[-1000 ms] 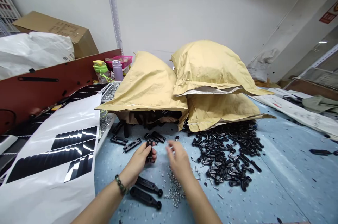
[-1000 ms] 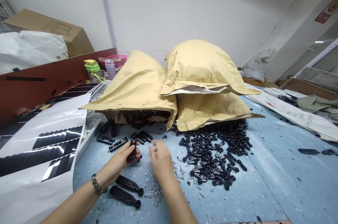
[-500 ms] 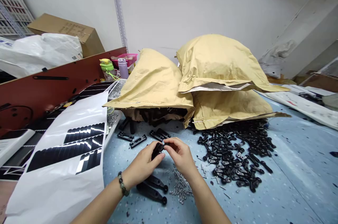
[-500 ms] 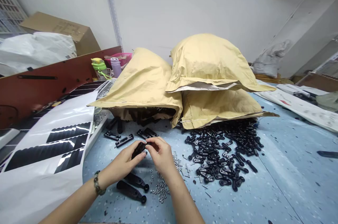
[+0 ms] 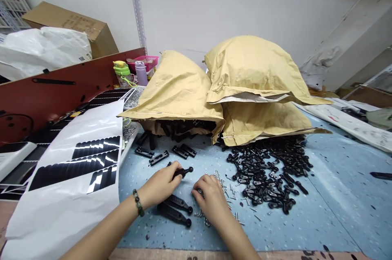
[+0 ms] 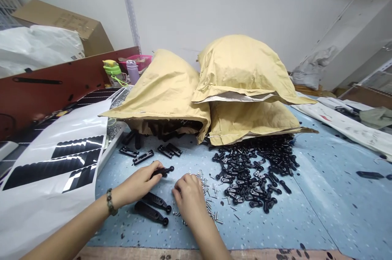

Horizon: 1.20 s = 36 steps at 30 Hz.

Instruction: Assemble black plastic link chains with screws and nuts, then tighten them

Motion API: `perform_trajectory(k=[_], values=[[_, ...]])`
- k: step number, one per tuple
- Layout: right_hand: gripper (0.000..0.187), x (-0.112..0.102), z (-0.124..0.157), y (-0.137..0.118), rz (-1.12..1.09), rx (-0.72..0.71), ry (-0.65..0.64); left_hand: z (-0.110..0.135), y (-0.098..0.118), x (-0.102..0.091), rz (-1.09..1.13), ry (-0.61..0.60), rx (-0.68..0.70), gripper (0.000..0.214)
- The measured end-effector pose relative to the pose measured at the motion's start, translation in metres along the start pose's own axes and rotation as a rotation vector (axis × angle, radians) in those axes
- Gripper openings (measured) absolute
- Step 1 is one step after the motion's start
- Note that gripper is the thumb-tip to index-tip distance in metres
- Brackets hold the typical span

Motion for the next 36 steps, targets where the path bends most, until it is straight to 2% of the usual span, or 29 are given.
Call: perform_trajectory(k=[3, 5, 7, 10, 14, 20, 23, 25, 27, 30, 32, 33, 34, 36], values=[[0.013, -0.011, 0.011, 0.007, -0.040, 0.004, 0.101, -0.006, 0.012, 0.017, -0.036, -0.086, 0.113, 0.014], [0.022, -0.009, 0.019, 0.009, -0.062, -0.070, 0.082, -0.010, 0.021, 0.028, -0.077, -0.132, 0.171, 0.016], [0.024, 0.000, 0.027, 0.008, -0.028, -0.167, 0.031, -0.012, 0.026, 0.036, -0.121, -0.166, 0.207, 0.018], [0.022, 0.010, 0.036, 0.006, 0.020, -0.242, 0.078, -0.009, 0.027, 0.040, -0.163, -0.199, 0.244, 0.021], [0.020, 0.017, 0.034, -0.005, 0.058, -0.285, 0.149, -0.004, 0.015, 0.035, -0.178, -0.228, 0.236, 0.024], [0.025, 0.021, 0.022, -0.002, -0.056, -0.169, 0.003, -0.006, -0.002, 0.029, -0.158, -0.213, 0.158, 0.024], [0.018, 0.021, 0.011, -0.005, -0.074, -0.134, -0.080, 0.003, -0.002, 0.028, -0.150, -0.210, 0.139, 0.022], [0.020, 0.019, -0.005, -0.009, -0.072, -0.121, -0.056, 0.012, -0.003, 0.026, -0.150, -0.191, 0.118, 0.020], [0.034, 0.018, -0.025, -0.016, -0.040, -0.115, -0.009, 0.021, -0.007, 0.020, -0.154, -0.140, 0.077, 0.020], [0.036, 0.025, -0.048, -0.032, 0.011, -0.149, -0.014, 0.029, -0.018, -0.004, -0.252, 0.146, 0.004, 0.031], [0.034, 0.024, -0.052, -0.041, 0.016, -0.212, -0.031, 0.030, -0.017, -0.016, -0.367, 0.304, 0.025, 0.042], [0.036, 0.022, -0.051, -0.043, 0.014, -0.237, -0.042, 0.026, -0.017, -0.016, -0.409, 0.306, 0.042, 0.046], [0.037, 0.016, -0.051, -0.039, 0.011, -0.232, -0.043, 0.019, -0.017, -0.013, -0.423, 0.253, 0.044, 0.047], [0.030, -0.004, -0.052, -0.014, 0.016, -0.113, 0.008, 0.005, -0.019, -0.007, -0.363, 0.115, -0.015, 0.040]])
Point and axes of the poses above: each hand's wrist, its own z-axis away from the middle knuckle, its own x-axis out of the palm, y = z × x, the point moved 8 cm from there along -z, towards the middle knuckle, and after that the axes turned 10 degrees about -y, right-handed, at the moved point
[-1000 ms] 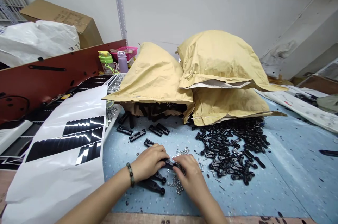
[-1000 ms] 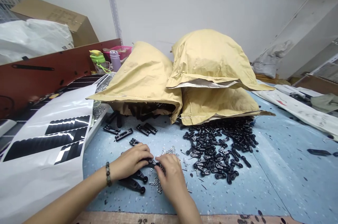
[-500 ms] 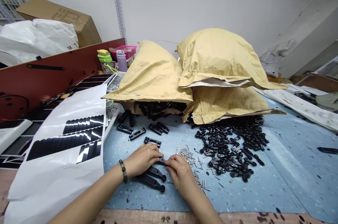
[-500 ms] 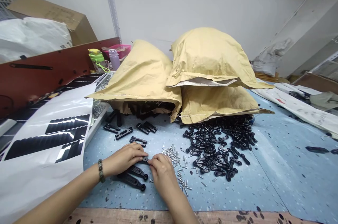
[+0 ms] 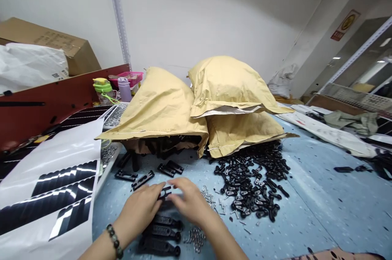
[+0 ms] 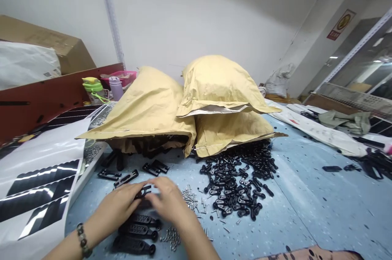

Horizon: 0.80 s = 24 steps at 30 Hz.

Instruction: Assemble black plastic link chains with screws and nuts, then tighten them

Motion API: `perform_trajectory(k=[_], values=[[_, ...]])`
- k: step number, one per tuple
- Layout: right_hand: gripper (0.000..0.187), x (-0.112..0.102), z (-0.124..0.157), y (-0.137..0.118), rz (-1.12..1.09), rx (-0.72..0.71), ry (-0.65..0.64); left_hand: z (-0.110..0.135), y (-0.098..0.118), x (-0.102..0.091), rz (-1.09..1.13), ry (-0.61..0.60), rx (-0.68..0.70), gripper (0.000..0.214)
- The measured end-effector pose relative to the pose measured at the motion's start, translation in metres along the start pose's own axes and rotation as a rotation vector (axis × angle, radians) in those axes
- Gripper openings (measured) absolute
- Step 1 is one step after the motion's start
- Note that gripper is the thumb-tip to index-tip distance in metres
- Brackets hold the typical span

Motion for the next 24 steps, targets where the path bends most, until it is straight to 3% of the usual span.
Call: perform_trajectory(k=[2, 4, 6, 8, 11, 15, 19, 24], values=[[0.018, -0.030, 0.001, 0.046, 0.038, 0.231, 0.130, -0.009, 0.003, 0.001, 0.135, -0.077, -0.063, 0.032], [0.018, -0.056, 0.000, 0.090, 0.085, 0.408, 0.247, -0.013, 0.010, -0.005, 0.301, -0.058, -0.083, 0.035], [0.016, -0.071, -0.007, 0.122, 0.101, 0.492, 0.296, -0.016, 0.016, -0.009, 0.455, -0.033, -0.080, 0.041], [0.012, -0.075, -0.016, 0.134, 0.083, 0.499, 0.301, -0.018, 0.019, -0.006, 0.579, -0.049, -0.081, 0.038], [0.009, -0.064, -0.024, 0.114, -0.009, 0.383, 0.258, -0.022, 0.014, 0.001, 0.793, -0.063, -0.078, 0.027], [0.008, -0.041, -0.016, 0.046, -0.208, 0.103, 0.150, -0.025, 0.002, 0.004, 0.935, -0.018, -0.086, 0.029], [0.012, -0.036, -0.007, -0.010, -0.455, -0.180, 0.125, -0.021, 0.005, -0.007, 0.744, 0.061, -0.096, 0.027], [0.016, -0.046, 0.000, -0.026, -0.350, -0.260, 0.127, -0.016, 0.025, -0.024, 0.516, 0.078, 0.003, 0.021]])
Point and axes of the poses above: each hand's wrist, its own z-axis away from the middle knuckle, its own x-axis out of the palm, y = z × x, the point moved 8 cm from there along -z, towards the middle knuckle, and after that the axes turned 10 degrees about -y, right-handed, at the moved point
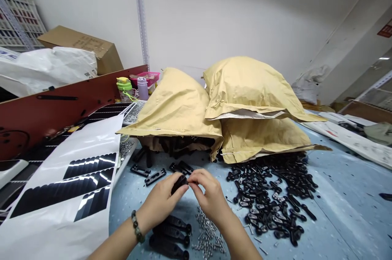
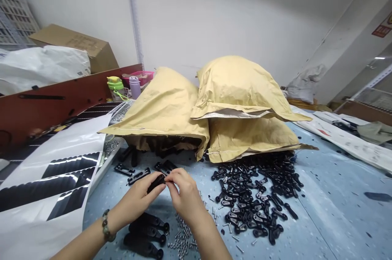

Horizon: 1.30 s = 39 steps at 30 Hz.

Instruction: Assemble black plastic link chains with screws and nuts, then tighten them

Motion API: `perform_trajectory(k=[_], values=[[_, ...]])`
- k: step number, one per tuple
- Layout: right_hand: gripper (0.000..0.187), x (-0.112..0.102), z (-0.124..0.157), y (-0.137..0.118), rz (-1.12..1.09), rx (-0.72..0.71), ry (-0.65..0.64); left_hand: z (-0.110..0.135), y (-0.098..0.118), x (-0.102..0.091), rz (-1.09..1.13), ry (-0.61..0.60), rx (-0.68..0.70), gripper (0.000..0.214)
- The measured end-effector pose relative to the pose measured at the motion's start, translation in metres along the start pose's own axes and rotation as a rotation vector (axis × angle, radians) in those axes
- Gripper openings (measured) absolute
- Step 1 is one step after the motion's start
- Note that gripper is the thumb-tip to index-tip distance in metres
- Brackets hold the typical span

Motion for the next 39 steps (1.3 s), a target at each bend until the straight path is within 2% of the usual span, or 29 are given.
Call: perform_trajectory(k=[4, 7, 10, 13, 16, 19, 21, 26, 29, 31, 35, 39], values=[[0.015, -0.005, 0.012, -0.005, -0.021, -0.037, 0.011, 0.001, 0.017, 0.003, -0.175, -0.035, 0.053, 0.023], [0.013, -0.006, 0.024, 0.001, -0.030, 0.017, 0.030, 0.000, 0.021, 0.011, -0.205, -0.073, 0.050, 0.027], [0.012, -0.006, 0.039, 0.022, -0.017, 0.195, 0.037, 0.000, 0.013, 0.015, -0.157, -0.087, 0.010, 0.026], [0.014, 0.004, 0.050, 0.042, 0.201, 0.351, -0.072, 0.002, -0.004, 0.007, -0.098, -0.037, -0.058, 0.020], [0.017, 0.021, 0.052, 0.053, 0.378, 0.377, -0.164, 0.002, -0.016, 0.001, -0.049, -0.008, -0.088, 0.019], [0.016, 0.031, 0.047, 0.058, 0.366, 0.373, -0.127, -0.001, -0.021, 0.003, -0.025, -0.025, -0.063, 0.016], [0.010, 0.028, 0.045, 0.060, 0.355, 0.371, -0.075, -0.003, -0.021, 0.007, -0.021, -0.040, -0.042, 0.017], [0.016, -0.002, 0.063, 0.064, 0.306, 0.375, 0.074, -0.013, -0.016, 0.031, -0.034, -0.137, 0.044, 0.014], [0.013, -0.006, 0.074, 0.060, 0.269, 0.325, 0.063, -0.020, -0.015, 0.043, -0.051, -0.178, 0.092, 0.015], [0.014, -0.001, 0.076, 0.057, 0.294, 0.319, 0.038, -0.023, -0.018, 0.040, -0.054, -0.157, 0.089, 0.017], [0.011, 0.021, 0.063, 0.057, 0.412, 0.402, -0.018, -0.021, -0.029, 0.013, -0.051, -0.047, 0.024, 0.026], [0.013, 0.043, 0.042, 0.056, 0.413, 0.394, -0.057, -0.014, -0.031, 0.001, -0.063, -0.055, 0.010, 0.026]])
Point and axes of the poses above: each hand's wrist, its own z-axis away from the middle knuckle, its own x-axis out of the palm, y = z × x, the point moved 8 cm from there along -z, towards the middle knuckle, and after that the axes turned 10 degrees about -y, right-handed, at the moved point
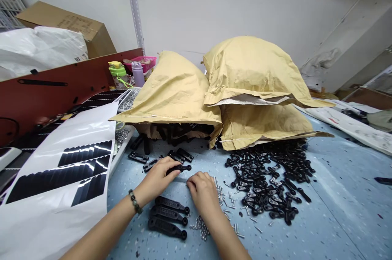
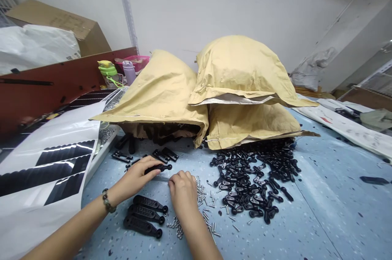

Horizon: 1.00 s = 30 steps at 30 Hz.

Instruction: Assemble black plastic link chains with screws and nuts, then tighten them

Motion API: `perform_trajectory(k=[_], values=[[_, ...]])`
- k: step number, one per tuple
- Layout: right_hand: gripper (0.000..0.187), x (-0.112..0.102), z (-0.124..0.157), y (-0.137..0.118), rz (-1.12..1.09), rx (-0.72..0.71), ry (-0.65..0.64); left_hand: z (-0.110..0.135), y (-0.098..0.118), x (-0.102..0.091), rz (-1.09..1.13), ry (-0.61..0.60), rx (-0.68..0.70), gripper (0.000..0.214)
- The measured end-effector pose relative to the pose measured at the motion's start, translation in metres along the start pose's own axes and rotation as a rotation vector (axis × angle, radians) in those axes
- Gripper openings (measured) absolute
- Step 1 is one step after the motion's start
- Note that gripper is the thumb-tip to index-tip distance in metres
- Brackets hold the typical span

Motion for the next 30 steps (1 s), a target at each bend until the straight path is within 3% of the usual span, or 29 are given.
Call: perform_trajectory(k=[4, 7, 11, 15, 21, 30], values=[[0.006, -0.007, -0.003, 0.006, -0.060, 0.006, 0.041, 0.001, 0.001, 0.011, -0.026, -0.054, 0.023, 0.024], [0.017, -0.021, 0.008, 0.021, -0.124, 0.032, 0.096, -0.002, 0.004, 0.027, -0.061, -0.130, 0.068, 0.022], [0.022, -0.015, 0.020, 0.018, -0.153, -0.072, -0.002, -0.004, 0.009, 0.043, -0.128, -0.236, 0.124, 0.020], [0.021, 0.002, 0.023, 0.006, -0.068, -0.136, -0.065, 0.001, 0.008, 0.041, -0.187, -0.285, 0.135, 0.027], [0.020, 0.003, 0.022, -0.009, 0.049, -0.206, -0.084, 0.007, 0.006, 0.036, -0.271, -0.363, 0.143, 0.033], [0.012, 0.004, 0.020, -0.010, 0.013, -0.161, -0.159, 0.008, 0.004, 0.034, -0.345, -0.410, 0.135, 0.032]])
Point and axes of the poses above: each hand's wrist, its own z-axis away from the middle knuckle, its own x-axis out of the palm, y = z × x, the point moved 8 cm from there along -z, towards the middle knuckle, and after that the axes turned 10 degrees about -y, right-handed, at the moved point
